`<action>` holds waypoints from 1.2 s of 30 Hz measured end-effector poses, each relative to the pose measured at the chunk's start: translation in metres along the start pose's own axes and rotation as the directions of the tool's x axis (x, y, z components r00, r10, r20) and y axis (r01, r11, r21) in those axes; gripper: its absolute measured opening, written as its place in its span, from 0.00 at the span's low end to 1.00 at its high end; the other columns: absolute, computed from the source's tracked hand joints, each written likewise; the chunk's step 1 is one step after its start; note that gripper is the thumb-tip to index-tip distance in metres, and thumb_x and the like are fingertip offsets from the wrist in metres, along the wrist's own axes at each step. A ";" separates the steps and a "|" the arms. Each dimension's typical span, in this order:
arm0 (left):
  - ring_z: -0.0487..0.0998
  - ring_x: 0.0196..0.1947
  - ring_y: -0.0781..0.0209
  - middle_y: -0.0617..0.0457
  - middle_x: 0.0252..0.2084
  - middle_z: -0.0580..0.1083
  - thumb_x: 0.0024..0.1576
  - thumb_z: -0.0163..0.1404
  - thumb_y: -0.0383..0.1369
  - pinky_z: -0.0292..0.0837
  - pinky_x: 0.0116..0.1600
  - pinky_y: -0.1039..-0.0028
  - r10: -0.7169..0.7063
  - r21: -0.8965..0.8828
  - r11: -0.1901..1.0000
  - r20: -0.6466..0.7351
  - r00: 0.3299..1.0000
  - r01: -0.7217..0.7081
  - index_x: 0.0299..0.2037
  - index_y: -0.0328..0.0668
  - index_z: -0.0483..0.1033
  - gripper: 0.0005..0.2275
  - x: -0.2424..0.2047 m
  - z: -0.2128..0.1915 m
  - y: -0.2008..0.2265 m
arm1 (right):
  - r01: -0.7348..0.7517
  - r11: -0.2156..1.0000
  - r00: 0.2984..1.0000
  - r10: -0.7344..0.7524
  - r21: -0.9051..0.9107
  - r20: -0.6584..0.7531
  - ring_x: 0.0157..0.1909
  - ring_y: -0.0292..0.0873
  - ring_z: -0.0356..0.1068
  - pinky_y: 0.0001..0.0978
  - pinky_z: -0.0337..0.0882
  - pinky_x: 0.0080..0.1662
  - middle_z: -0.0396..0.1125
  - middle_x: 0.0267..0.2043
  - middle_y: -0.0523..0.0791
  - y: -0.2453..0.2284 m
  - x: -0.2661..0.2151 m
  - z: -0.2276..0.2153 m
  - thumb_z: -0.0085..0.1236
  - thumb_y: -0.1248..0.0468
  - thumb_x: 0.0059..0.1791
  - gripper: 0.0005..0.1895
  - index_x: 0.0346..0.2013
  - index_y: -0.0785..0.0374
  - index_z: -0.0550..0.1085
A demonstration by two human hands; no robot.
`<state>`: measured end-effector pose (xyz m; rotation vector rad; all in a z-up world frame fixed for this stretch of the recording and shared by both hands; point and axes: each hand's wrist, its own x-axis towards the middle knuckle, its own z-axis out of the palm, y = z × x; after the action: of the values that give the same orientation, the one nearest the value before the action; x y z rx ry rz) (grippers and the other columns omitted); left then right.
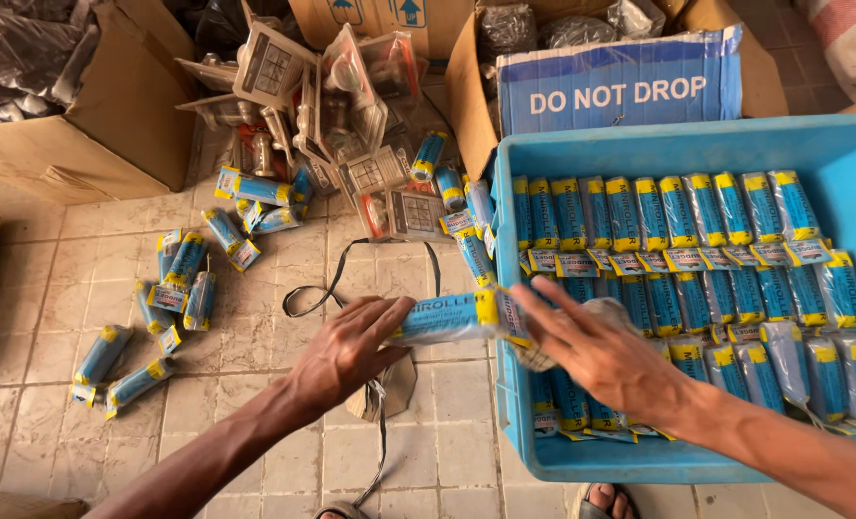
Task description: The person picks up packaged paint rollers from the floor and a blue crate, wipes them with a cloth, and then arranges them neatly back into the blue crate.
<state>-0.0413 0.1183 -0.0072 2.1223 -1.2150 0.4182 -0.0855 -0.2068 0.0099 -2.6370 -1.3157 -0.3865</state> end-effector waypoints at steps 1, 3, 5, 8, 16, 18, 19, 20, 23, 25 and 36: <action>0.80 0.38 0.37 0.32 0.39 0.76 0.50 0.58 0.25 0.76 0.46 0.54 0.003 0.004 1.000 -0.001 1.000 -0.003 0.53 0.21 0.70 0.21 0.000 0.003 0.001 | 0.001 1.000 1.000 -0.001 -0.003 -0.004 0.74 0.59 0.43 0.48 0.62 0.61 0.37 0.76 0.57 -0.002 0.002 -0.003 0.46 0.76 0.43 0.26 0.57 0.69 0.65; 0.79 0.39 0.33 0.32 0.40 0.75 0.51 0.58 0.26 0.75 0.44 0.51 -0.111 -0.119 0.987 0.010 0.994 0.111 0.54 0.23 0.69 0.21 -0.001 0.008 0.003 | 0.030 0.977 0.998 -0.042 0.211 0.050 0.75 0.57 0.37 0.43 0.61 0.63 0.35 0.77 0.56 -0.005 0.007 -0.009 0.43 0.79 0.42 0.30 0.60 0.72 0.61; 0.79 0.38 0.32 0.33 0.39 0.76 0.51 0.58 0.26 0.75 0.43 0.50 -0.187 -0.183 0.965 0.029 0.982 0.189 0.52 0.25 0.70 0.20 0.005 0.000 0.008 | 0.067 0.976 0.997 -0.073 0.209 0.021 0.75 0.58 0.39 0.45 0.62 0.62 0.35 0.76 0.59 -0.008 0.011 -0.014 0.43 0.80 0.41 0.32 0.62 0.71 0.61; 0.79 0.38 0.33 0.33 0.38 0.76 0.52 0.57 0.28 0.75 0.42 0.51 -0.300 -0.300 0.898 0.121 0.946 0.322 0.50 0.27 0.72 0.17 0.006 -0.003 0.014 | 0.048 0.956 0.998 -0.055 0.291 0.017 0.73 0.60 0.42 0.46 0.67 0.58 0.36 0.75 0.61 -0.016 0.011 -0.010 0.43 0.81 0.40 0.36 0.64 0.67 0.60; 0.78 0.46 0.35 0.36 0.47 0.74 0.53 0.58 0.33 0.76 0.47 0.50 -0.356 -0.226 0.892 0.181 0.917 0.391 0.60 0.34 0.65 0.25 0.016 -0.009 0.026 | -0.487 0.643 0.864 0.452 0.591 0.220 0.50 0.50 0.74 0.46 0.79 0.48 0.67 0.53 0.48 0.004 -0.005 0.019 0.50 0.74 0.45 0.26 0.59 0.59 0.68; 0.78 0.46 0.38 0.35 0.51 0.70 0.53 0.56 0.27 0.78 0.49 0.50 -0.262 -0.070 0.958 0.175 0.949 0.278 0.63 0.35 0.60 0.27 0.015 -0.004 0.025 | -0.659 0.151 0.689 0.515 0.737 0.511 0.49 0.47 0.77 0.46 0.77 0.50 0.73 0.48 0.47 0.013 0.003 0.013 0.48 0.67 0.50 0.19 0.56 0.55 0.74; 0.78 0.46 0.38 0.35 0.51 0.70 0.53 0.56 0.27 0.78 0.49 0.50 -0.264 -0.067 0.958 0.174 0.949 0.279 0.63 0.35 0.60 0.27 0.012 -0.001 0.022 | -0.657 0.152 0.691 0.513 0.738 0.509 0.49 0.47 0.77 0.46 0.77 0.50 0.73 0.48 0.47 0.009 0.010 0.006 0.48 0.67 0.50 0.19 0.56 0.55 0.74; 0.78 0.45 0.41 0.36 0.48 0.71 0.53 0.55 0.26 0.76 0.48 0.55 -0.135 0.124 0.985 0.108 0.985 0.121 0.61 0.33 0.63 0.25 0.010 0.003 0.019 | -0.683 -0.086 0.586 0.529 0.726 0.614 0.54 0.49 0.74 0.49 0.72 0.55 0.72 0.53 0.49 0.005 0.018 -0.002 0.49 0.65 0.51 0.20 0.58 0.60 0.73; 0.78 0.44 0.44 0.37 0.44 0.72 0.55 0.53 0.25 0.74 0.47 0.61 0.082 0.412 0.906 0.051 0.995 -0.095 0.56 0.29 0.68 0.19 0.007 0.013 0.010 | -0.701 -0.282 0.474 0.503 0.655 0.723 0.63 0.53 0.66 0.53 0.63 0.63 0.68 0.62 0.52 -0.002 0.032 -0.016 0.49 0.61 0.51 0.24 0.62 0.62 0.71; 0.77 0.44 0.45 0.37 0.43 0.73 0.56 0.51 0.24 0.74 0.48 0.62 0.156 0.500 0.852 0.041 0.987 -0.156 0.54 0.27 0.71 0.16 0.008 0.020 0.001 | -0.733 -0.243 0.468 0.498 0.636 0.730 0.68 0.53 0.62 0.55 0.59 0.66 0.65 0.66 0.51 0.000 0.029 -0.020 0.48 0.58 0.52 0.25 0.64 0.59 0.69; 0.79 0.41 0.39 0.35 0.37 0.77 0.53 0.51 0.16 0.74 0.56 0.50 0.287 0.358 0.889 0.052 0.956 -0.286 0.32 0.25 0.77 0.02 0.005 0.043 0.009 | 0.095 0.990 0.994 -0.099 -0.107 -0.036 0.75 0.52 0.45 0.46 0.42 0.71 0.45 0.74 0.54 -0.032 0.052 -0.001 0.35 0.71 0.47 0.35 0.71 0.59 0.52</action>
<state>-0.0487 0.0828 -0.0329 2.2420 -1.5571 0.8329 -0.0809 -0.1482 0.0275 -2.6397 -1.4525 -0.5350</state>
